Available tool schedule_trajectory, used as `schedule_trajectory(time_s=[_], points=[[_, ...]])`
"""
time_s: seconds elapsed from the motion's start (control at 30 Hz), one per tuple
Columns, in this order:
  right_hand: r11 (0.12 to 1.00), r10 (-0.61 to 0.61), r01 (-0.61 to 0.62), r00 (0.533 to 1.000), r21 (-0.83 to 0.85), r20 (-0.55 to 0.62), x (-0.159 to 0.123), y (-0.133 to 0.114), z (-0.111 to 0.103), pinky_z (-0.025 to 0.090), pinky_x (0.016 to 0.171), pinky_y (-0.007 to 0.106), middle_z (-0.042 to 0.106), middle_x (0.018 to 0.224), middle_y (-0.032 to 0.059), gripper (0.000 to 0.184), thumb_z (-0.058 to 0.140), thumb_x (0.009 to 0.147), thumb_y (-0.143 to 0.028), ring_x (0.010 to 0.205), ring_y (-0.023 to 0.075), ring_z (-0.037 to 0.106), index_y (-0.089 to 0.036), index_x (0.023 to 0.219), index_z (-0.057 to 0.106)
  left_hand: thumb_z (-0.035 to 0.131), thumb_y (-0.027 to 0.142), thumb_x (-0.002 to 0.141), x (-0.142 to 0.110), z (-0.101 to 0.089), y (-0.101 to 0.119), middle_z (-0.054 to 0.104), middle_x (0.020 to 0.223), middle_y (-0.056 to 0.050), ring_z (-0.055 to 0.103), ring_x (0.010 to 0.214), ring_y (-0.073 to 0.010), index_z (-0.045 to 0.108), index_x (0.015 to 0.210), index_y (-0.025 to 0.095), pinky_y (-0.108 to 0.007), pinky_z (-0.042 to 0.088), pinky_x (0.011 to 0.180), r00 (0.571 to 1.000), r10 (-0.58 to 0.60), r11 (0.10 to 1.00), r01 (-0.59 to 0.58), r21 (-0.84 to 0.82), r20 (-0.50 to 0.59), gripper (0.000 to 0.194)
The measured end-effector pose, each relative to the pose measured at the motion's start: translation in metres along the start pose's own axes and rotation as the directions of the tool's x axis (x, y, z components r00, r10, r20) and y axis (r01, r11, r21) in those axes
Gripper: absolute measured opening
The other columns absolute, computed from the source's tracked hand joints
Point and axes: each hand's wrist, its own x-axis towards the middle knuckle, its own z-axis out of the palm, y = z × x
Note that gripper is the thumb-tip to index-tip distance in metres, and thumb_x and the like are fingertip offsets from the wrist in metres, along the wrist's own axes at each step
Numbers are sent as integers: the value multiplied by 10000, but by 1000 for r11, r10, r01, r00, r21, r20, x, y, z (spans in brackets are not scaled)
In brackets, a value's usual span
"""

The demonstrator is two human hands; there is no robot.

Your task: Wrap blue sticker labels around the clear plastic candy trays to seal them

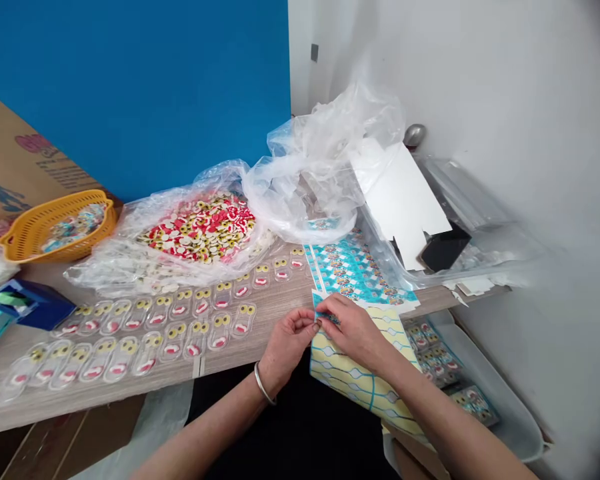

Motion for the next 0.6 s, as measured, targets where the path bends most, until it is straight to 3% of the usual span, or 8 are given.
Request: schedule_trajectory(time_s=[0.1, 0.4, 0.6], points=[[999, 21, -20, 999, 30, -41, -4, 4, 12, 486, 806, 327, 640, 922, 38, 115, 579, 874, -120, 884, 192, 602, -207, 938, 617, 817, 311, 680, -1, -3, 0, 724, 787, -31, 618, 704, -119, 696, 863, 150, -219, 446, 666, 999, 11, 1000, -12, -18, -37, 273], [997, -71, 65, 967, -31, -244, -16, 10, 40, 476, 967, 383, 686, 1055, 83, 157, 523, 938, -172, 1050, 226, 607, -203, 1037, 640, 796, 259, 653, 1, -9, -2, 740, 834, -51, 611, 748, -152, 767, 816, 163, -276, 466, 748, 991, 7, 1000, -4, 23, -132, 191], [993, 52, -27, 971, 112, -232, -14, 0, 39, 482, 865, 368, 678, 941, 59, 177, 480, 928, -181, 942, 220, 613, -234, 909, 648, 774, 266, 686, -2, -5, 1, 706, 779, -24, 596, 744, -150, 724, 768, 169, -256, 445, 732, 988, 90, 986, -70, 149, -129, 137]])
